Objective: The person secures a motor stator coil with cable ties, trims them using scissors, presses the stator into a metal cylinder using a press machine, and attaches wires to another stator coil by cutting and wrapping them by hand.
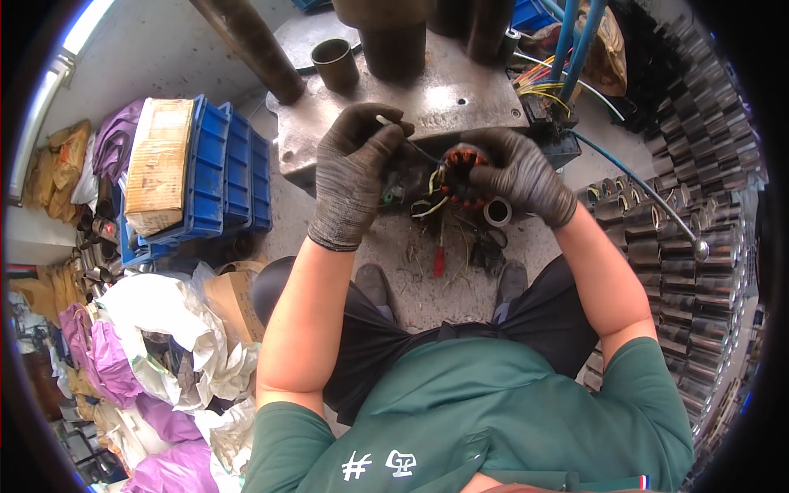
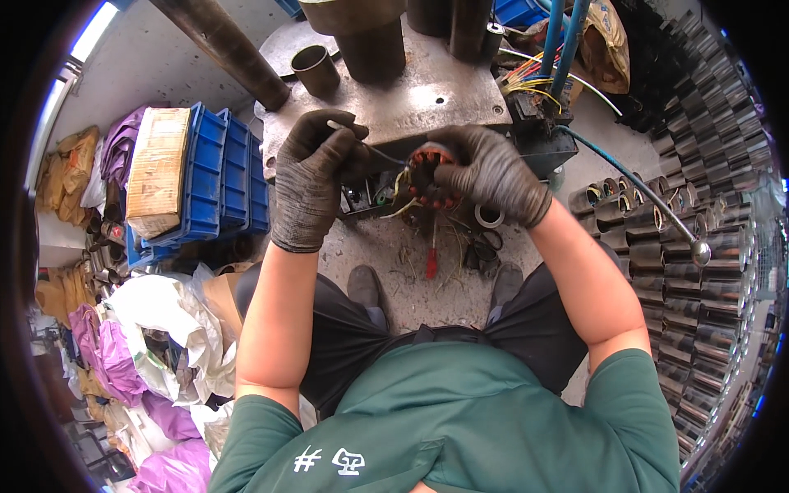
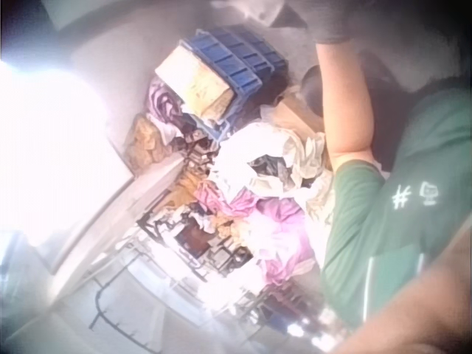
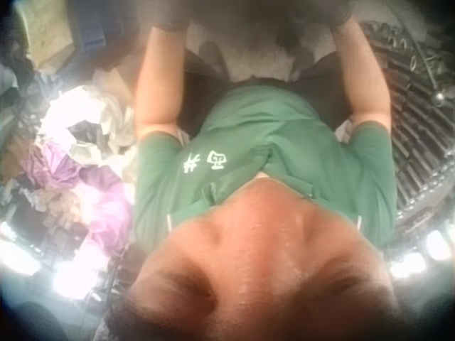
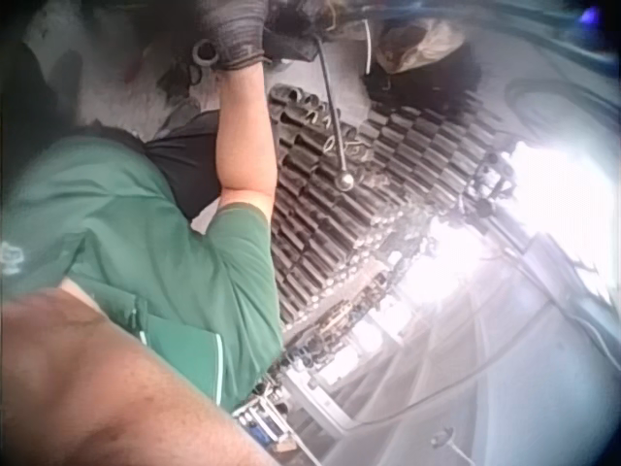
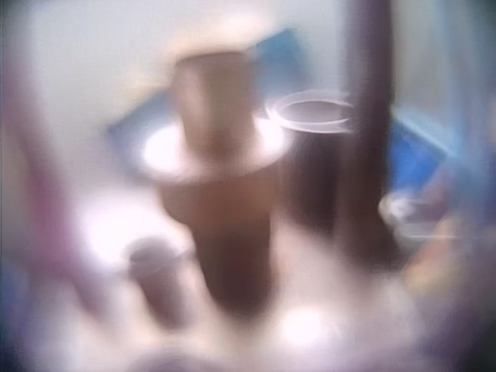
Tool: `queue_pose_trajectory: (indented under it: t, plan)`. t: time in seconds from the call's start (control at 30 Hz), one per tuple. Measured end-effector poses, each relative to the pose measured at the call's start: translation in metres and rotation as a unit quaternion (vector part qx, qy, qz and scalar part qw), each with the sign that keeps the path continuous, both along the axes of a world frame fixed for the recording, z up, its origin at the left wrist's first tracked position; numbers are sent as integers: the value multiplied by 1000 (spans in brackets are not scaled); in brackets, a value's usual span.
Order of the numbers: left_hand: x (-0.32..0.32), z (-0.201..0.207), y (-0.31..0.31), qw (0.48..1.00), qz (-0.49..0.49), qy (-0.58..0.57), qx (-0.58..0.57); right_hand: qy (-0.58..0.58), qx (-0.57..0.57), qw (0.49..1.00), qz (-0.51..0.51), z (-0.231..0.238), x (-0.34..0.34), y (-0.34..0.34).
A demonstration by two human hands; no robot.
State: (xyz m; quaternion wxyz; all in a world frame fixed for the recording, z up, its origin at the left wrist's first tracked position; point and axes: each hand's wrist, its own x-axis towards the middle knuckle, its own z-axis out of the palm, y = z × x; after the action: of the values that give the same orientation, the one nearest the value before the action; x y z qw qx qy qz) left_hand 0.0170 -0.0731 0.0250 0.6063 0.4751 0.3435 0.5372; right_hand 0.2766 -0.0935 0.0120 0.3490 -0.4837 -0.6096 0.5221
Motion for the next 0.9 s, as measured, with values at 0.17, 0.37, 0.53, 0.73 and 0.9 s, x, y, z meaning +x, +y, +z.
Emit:
queue_pose_trajectory:
  t: [0.17, 0.37, 0.53, 0.73, 0.9]
  plan:
    - [16, 15, 26, 1000, 16, -12, 23, -166, 111, 976, -89, 11, 21, 64]
    - [32, -22, 74, 997, 55, 58, 4, -217, 122, 956, -155, -18, 6, 108]
    - [8, -34, 94, 986, 43, -149, -60, -265, 204, 932, -139, -50, 12, 108]
    - [7, -28, 91, 983, -5, -171, -67, -144, 308, 926, -164, -51, 3, 86]
    - [3, -38, 91, 996, 43, -63, -39, -221, 382, 887, -134, -50, -12, 72]
